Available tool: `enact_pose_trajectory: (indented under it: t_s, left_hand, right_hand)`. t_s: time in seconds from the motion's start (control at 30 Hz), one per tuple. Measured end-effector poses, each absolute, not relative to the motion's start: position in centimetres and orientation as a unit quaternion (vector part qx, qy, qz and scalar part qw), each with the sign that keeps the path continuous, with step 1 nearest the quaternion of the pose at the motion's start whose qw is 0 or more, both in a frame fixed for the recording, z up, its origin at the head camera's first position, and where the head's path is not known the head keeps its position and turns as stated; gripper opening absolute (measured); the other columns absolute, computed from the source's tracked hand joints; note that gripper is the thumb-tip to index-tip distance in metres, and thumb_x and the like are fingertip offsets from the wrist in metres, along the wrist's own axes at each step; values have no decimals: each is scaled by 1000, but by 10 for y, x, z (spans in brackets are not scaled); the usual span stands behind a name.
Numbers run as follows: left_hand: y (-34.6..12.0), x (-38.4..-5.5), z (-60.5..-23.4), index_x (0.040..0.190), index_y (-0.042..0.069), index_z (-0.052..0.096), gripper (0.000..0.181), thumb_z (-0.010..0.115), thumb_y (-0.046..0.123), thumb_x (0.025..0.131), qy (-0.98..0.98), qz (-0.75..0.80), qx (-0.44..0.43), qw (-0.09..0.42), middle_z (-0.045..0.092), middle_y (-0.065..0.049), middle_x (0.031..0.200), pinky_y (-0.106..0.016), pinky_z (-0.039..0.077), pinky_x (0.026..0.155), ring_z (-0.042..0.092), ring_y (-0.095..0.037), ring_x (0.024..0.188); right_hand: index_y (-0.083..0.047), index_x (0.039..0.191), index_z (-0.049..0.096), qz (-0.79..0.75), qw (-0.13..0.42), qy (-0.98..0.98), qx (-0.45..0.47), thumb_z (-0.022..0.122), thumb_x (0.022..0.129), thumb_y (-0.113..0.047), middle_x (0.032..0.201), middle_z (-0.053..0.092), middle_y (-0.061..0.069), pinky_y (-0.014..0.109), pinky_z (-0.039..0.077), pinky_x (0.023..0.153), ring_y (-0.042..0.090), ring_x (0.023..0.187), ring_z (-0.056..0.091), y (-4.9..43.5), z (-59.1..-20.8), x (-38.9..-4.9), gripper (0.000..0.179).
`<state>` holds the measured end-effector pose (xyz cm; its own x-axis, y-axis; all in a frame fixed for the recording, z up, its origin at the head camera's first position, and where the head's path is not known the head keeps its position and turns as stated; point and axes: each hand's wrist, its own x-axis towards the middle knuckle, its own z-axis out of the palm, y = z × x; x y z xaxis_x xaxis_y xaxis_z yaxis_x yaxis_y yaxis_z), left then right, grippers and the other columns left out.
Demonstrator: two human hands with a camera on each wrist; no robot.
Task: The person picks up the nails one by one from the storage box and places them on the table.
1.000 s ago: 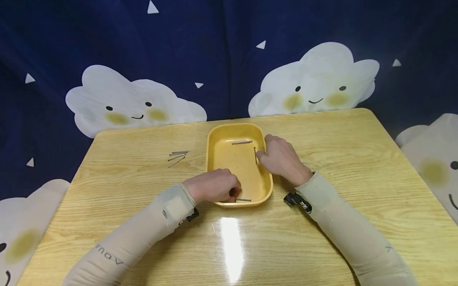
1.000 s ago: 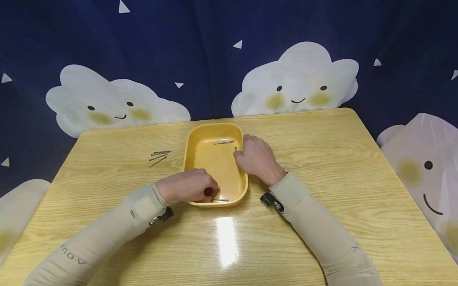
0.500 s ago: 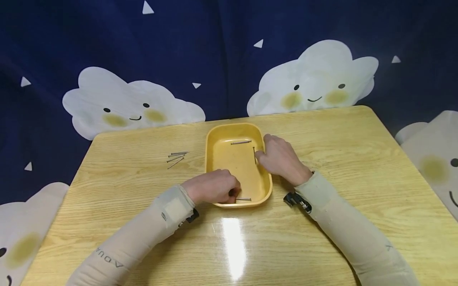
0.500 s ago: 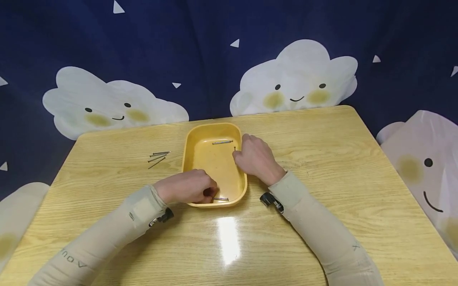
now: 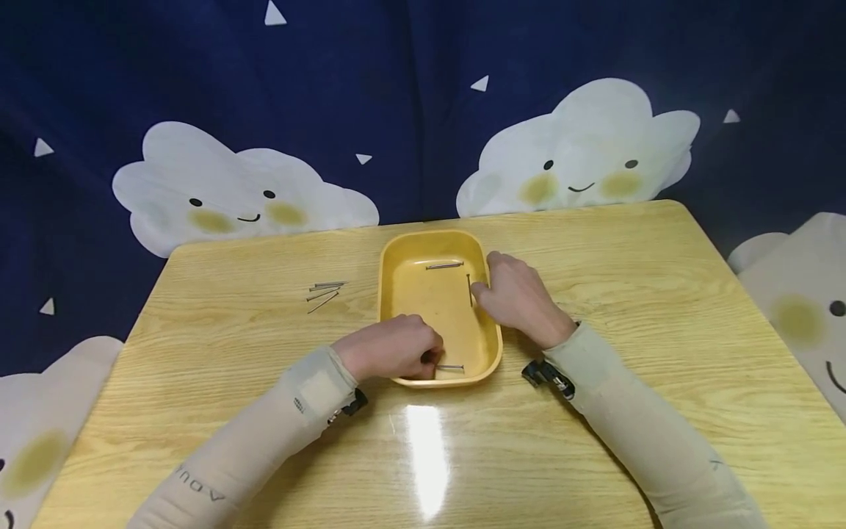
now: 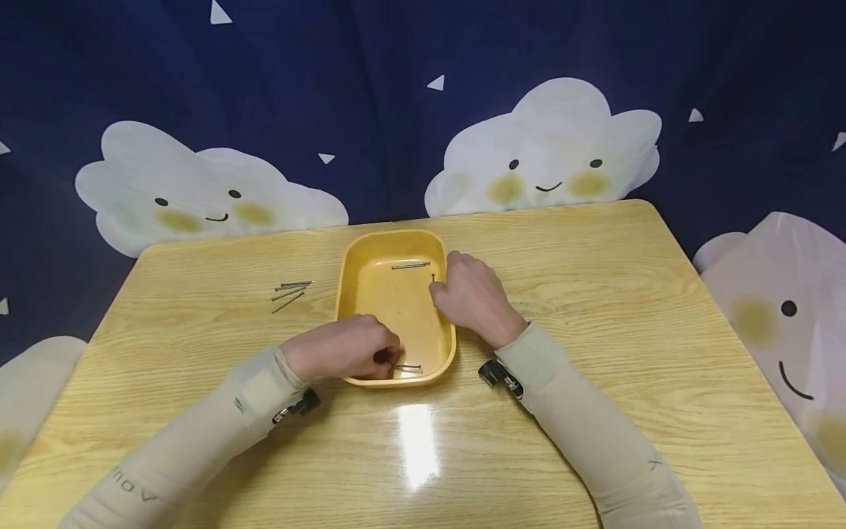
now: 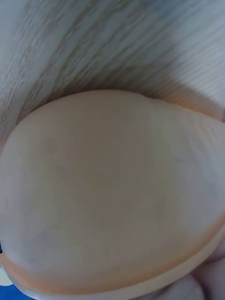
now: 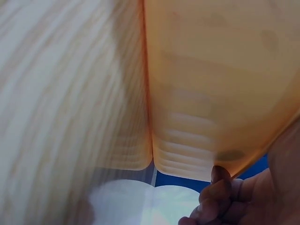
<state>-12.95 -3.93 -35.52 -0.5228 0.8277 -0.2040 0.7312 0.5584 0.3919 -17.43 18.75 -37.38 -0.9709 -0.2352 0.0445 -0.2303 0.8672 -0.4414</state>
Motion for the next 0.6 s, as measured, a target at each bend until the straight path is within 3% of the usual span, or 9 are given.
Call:
enact_pose_trajectory:
  t_s: [0.6]
  left_hand:
    - [-43,-129,-350,83,15,70,7,67,12,88,854,171,452,192,66,7,76,-15,45,63,51,0,66]
  right_hand:
    - [0,99,56,-218,8,969,-118,55,95,-30,86,58,14,41,46,66,32,76,57,186,-370,-174,29]
